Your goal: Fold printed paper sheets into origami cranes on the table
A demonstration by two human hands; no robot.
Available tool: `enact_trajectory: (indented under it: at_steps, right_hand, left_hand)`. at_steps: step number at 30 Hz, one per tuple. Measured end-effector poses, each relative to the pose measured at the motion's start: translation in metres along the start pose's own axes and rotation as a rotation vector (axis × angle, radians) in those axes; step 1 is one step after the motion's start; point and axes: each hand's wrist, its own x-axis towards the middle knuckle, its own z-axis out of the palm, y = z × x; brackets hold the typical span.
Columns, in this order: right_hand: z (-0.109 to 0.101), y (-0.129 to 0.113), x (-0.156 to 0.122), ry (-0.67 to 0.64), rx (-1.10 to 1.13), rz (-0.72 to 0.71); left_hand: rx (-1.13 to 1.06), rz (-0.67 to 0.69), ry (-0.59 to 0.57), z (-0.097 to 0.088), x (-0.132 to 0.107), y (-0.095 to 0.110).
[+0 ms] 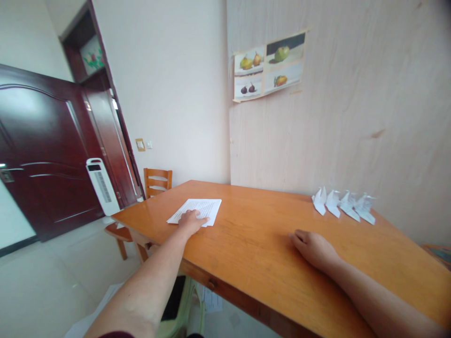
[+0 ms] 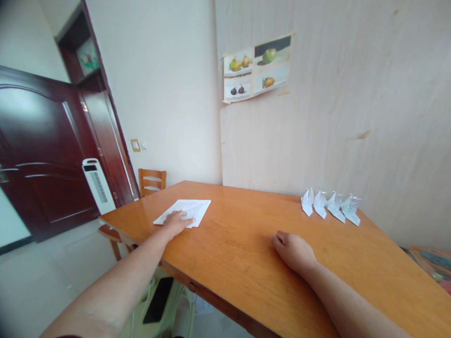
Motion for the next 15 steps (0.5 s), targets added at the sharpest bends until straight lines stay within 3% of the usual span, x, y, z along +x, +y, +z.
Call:
enact_trajectory:
  at_steps: [15]
  right_hand:
    - [0.002, 0.005, 0.001, 0.018, 0.013, -0.027]
  left_hand:
    - [0.046, 0.002, 0.012, 0.012, 0.011, -0.011]
